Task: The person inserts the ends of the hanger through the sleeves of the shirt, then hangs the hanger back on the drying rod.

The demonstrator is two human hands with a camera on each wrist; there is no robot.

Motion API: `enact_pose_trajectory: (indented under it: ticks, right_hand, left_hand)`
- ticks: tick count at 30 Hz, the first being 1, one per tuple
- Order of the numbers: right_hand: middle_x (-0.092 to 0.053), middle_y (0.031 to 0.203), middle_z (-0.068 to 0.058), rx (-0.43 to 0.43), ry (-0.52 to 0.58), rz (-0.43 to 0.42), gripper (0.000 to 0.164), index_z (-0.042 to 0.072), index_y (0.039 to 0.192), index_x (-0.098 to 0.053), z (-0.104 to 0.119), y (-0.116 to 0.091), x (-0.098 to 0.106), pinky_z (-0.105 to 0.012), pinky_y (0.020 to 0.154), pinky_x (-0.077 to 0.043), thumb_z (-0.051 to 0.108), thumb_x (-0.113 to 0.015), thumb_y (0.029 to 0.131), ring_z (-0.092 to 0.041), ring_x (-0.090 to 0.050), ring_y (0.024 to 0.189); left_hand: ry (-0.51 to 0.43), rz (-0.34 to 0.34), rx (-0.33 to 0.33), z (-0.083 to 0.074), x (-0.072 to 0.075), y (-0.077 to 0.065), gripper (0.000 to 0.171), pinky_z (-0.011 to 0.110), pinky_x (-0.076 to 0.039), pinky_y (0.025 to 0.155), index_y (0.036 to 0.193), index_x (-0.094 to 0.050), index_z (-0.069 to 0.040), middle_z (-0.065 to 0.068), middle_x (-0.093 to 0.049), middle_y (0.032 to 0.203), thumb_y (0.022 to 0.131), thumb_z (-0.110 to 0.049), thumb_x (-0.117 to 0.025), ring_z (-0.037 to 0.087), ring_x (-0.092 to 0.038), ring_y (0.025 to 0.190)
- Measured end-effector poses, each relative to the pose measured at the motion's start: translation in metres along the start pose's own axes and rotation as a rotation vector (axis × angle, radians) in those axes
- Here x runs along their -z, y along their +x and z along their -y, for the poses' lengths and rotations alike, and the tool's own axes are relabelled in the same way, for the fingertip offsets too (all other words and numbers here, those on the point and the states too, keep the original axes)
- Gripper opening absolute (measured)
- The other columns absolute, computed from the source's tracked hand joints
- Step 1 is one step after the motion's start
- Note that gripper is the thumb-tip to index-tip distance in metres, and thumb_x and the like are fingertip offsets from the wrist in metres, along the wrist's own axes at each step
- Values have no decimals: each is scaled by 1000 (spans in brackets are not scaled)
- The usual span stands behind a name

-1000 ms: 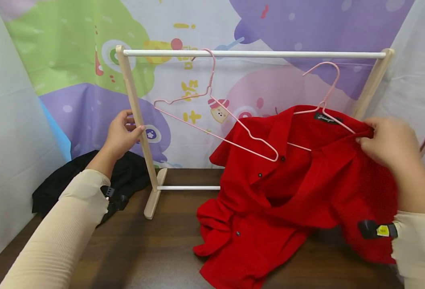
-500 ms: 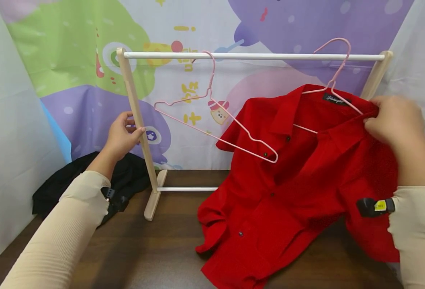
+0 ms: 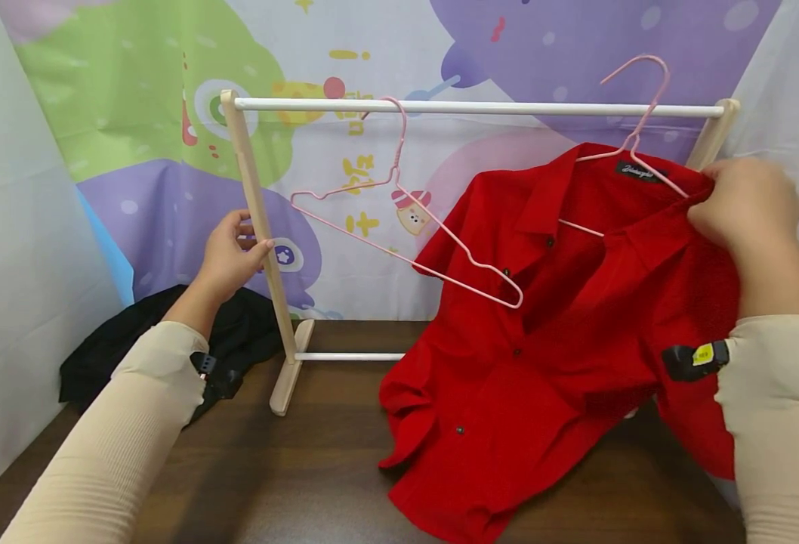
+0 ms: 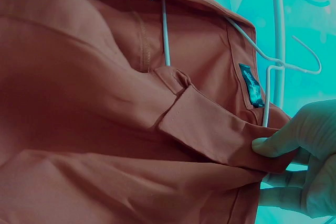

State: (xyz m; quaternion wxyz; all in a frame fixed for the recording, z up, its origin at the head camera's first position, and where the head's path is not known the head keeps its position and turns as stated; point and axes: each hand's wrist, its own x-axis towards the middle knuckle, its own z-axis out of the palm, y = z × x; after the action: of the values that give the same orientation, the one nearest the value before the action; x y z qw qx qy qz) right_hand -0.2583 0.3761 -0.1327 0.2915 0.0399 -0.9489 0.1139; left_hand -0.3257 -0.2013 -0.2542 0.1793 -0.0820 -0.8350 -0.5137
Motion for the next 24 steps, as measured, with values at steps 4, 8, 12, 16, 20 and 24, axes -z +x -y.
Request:
enact_pose_trajectory:
  ticks: [4,8,12,16,20,24]
  right_hand:
    - [-53,68,-33,24,-74,58,22,-17,85,-55,-3,2,-3,-55,65,-33,-3,-60,69,-48,-48,69]
    - [-54,72,-33,7,-92,100,22,-16,87,-56,-8,3,-8,-57,65,-36,-3,-59,69,-48,-50,70]
    - [-56,79,-36,-12,-79,131,29,-16,97,-57,-12,3,-13,-56,62,-38,-1,-60,71,-49,-52,72]
    - [-56,81,-36,23,-73,138,30,-16,98,-58,-14,2,-17,-56,61,-39,0,-63,73,-50,-53,71]
    - [-57,78,-35,75,-72,137,25,-16,93,-59,-13,2,-19,-54,60,-40,-2,-65,74,-47,-54,69]
    - [-58,75,-32,120,-72,149,22,-15,89,-60,-9,2,-21,-51,61,-40,-2,-69,74,-44,-54,68]
  left_hand:
    - [10,-4,-6,1,0,1,51,53,-50,90,141,-37,-2,23,-50,125,95,-5,-60,39,-55,117]
    - [15,-6,-7,2,0,1,52,52,-50,90,141,-37,-2,22,-50,125,95,-5,-60,38,-56,116]
    - [10,-4,-5,3,-1,1,51,52,-50,89,141,-37,-3,22,-50,124,95,-5,-60,38,-56,117]
    - [9,-4,-10,3,-2,1,51,52,-50,89,141,-37,-2,23,-51,124,95,-4,-59,38,-56,117]
    - [5,-3,-11,3,-2,2,51,52,-50,90,141,-37,-3,22,-51,124,95,-4,-60,38,-56,116]
    - [3,-8,-7,3,-1,2,51,52,-50,90,141,-37,-3,22,-51,125,95,-4,-59,38,-56,116]
